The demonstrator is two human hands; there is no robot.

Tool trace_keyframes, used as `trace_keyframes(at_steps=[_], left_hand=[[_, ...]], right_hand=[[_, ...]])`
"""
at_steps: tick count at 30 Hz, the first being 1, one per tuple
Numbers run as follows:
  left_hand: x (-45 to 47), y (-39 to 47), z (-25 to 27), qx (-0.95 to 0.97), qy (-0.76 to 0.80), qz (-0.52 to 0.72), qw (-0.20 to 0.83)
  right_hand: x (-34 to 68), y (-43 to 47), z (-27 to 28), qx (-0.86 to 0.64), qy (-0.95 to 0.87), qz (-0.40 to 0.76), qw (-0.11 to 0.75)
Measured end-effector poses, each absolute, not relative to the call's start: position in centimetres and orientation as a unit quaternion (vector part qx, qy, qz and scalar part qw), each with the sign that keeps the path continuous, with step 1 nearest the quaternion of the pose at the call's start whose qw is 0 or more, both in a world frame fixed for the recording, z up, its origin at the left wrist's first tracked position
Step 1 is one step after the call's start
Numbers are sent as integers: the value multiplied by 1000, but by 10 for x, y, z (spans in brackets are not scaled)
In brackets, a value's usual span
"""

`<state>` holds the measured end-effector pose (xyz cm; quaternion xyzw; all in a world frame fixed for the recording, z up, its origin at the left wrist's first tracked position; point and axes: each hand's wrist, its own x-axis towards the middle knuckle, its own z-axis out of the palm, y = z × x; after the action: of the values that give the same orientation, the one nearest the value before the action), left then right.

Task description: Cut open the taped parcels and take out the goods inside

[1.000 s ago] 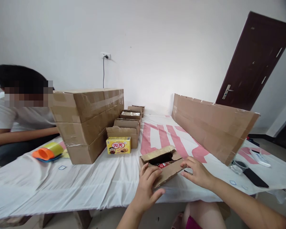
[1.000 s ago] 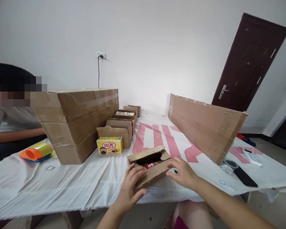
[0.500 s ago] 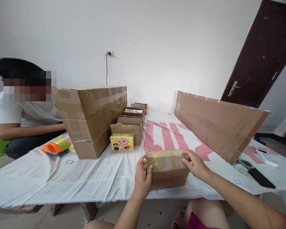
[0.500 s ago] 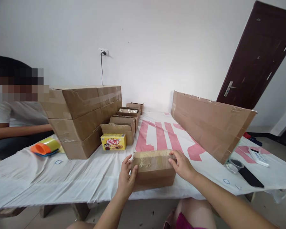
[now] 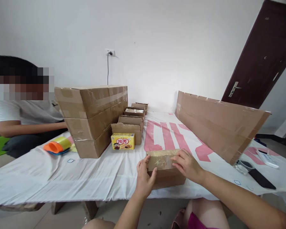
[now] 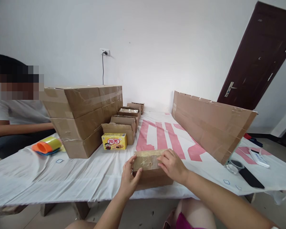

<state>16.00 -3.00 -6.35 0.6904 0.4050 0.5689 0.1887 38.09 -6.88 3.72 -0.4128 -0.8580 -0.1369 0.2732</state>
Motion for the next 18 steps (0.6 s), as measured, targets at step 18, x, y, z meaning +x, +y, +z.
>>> trace_keyframes(at_steps=[18], left_hand=[[159, -32, -66, 691, 376, 573, 231]], right_hand=[[343, -38, 38, -342, -882, -298, 131]])
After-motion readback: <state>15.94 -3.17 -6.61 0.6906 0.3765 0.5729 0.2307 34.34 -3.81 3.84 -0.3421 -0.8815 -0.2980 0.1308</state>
